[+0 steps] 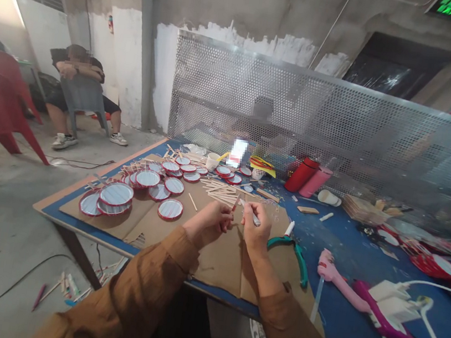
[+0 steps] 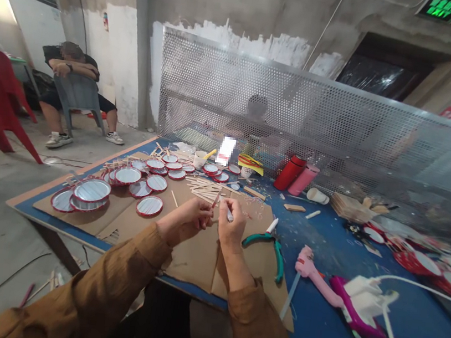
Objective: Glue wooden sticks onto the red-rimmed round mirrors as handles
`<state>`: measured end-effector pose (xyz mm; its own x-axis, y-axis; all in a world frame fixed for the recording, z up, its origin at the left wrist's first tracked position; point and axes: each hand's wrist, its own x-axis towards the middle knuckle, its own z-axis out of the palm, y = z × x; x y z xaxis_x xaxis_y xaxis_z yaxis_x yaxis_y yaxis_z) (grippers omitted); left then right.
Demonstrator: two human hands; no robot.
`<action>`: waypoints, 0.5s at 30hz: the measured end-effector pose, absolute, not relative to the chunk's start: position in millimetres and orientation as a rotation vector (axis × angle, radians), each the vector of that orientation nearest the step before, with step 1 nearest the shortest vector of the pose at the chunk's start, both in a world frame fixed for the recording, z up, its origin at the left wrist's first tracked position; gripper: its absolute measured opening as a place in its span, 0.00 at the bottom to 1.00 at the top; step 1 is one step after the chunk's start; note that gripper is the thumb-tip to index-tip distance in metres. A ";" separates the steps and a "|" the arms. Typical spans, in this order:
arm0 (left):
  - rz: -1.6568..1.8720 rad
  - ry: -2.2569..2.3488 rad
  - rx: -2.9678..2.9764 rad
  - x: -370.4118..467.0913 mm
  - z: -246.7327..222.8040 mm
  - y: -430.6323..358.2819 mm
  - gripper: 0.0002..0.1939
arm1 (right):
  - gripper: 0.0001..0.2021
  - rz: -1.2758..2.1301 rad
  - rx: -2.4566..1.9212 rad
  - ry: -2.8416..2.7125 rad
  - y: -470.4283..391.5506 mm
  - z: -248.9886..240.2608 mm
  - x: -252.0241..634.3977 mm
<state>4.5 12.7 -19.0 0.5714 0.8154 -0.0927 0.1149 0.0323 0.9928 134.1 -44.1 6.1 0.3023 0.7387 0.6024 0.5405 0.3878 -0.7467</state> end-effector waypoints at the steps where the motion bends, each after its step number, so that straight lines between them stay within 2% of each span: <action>1: 0.644 0.842 1.466 4.3 -18.6 12.6 0.04 | 0.14 0.184 -1.275 -1.337 -44.2 6.5 134.4; 15: 0.650 0.831 1.472 4.9 -15.9 11.0 0.05 | 0.13 0.205 -1.247 -1.343 -43.9 6.8 134.9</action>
<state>4.9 11.0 -15.9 0.5803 0.8100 -0.0848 0.1128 0.0232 0.9933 134.9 -43.9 6.8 0.3106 0.7323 0.6060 0.5181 0.4040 -0.7538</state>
